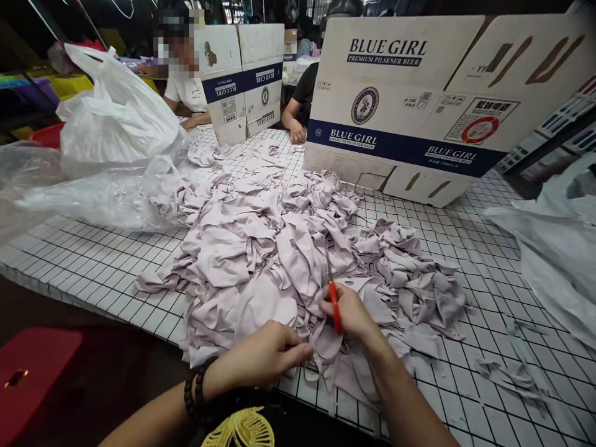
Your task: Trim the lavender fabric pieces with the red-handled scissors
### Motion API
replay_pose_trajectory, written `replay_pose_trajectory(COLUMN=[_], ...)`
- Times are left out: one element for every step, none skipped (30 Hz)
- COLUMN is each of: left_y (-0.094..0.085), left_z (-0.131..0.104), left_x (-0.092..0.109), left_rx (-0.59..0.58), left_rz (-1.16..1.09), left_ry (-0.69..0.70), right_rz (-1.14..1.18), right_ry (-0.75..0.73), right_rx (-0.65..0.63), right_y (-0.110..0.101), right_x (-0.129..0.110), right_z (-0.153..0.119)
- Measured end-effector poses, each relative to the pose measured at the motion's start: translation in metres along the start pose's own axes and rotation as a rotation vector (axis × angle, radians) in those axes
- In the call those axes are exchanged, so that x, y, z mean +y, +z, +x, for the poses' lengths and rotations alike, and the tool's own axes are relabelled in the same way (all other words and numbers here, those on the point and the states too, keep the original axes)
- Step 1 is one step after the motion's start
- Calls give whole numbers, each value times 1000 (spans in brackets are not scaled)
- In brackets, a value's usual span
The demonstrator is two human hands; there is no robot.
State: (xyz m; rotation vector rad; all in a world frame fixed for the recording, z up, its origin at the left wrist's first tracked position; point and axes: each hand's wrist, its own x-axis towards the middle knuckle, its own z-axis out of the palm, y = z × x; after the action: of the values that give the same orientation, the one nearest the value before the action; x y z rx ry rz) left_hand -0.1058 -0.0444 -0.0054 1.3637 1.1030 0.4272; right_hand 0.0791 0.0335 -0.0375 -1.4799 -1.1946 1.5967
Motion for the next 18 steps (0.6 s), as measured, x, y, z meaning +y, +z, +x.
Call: replay_pose_trajectory(left_y=[3,7,12,16,20,24,26,28,30,30,30,29,29,28,27,27,27,27], left_z=[2,5,8,12,16,21,25,29,32,34,36,37,38,38,38,38,38,37], left_x=[-3,-6,-8,-10,-11,-11,-11,-9,-7,-5,-2,0,2,3,4,5,6,7], left_rx=[17,52,106,170,218,240,235,213,189,173,169,172,179,183,185,188,192,196], left_rz=[-53,-112,-181,-260,-337,-415,-498,-587,-673,-750,-811,-851,-871,-878,-881,-884,-887,-889], left_ry=[-36,-55,-56,-45,-31,-20,-16,-19,-21,-19,-14,-8,-1,4,6,6,7,9], right_rz=[50,105,159,211,257,299,335,365,390,410,424,434,441,445,445,444,440,433], right_ry=[10,16,18,16,11,6,2,0,0,1,1,2,1,0,-3,-7,-13,-22], right_rx=[-30,-58,-80,-96,-106,-114,-121,-129,-137,-145,-152,-155,-157,-156,-154,-149,-142,-134], right_y=[-4,-9,-13,-16,-18,-19,-19,-18,-17,-16,-15,-14,-13,-13,-13,-12,-12,-11], right_x=[-2,-5,-9,-14,-18,-23,-27,-31,-34,-37,-39,-41,-43,-44,-46,-47,-47,-48], right_z=[-1,-3,-6,-8,-11,-12,-13,-14,-14,-14,-14,-14,-14,-14,-15,-15,-15,-15])
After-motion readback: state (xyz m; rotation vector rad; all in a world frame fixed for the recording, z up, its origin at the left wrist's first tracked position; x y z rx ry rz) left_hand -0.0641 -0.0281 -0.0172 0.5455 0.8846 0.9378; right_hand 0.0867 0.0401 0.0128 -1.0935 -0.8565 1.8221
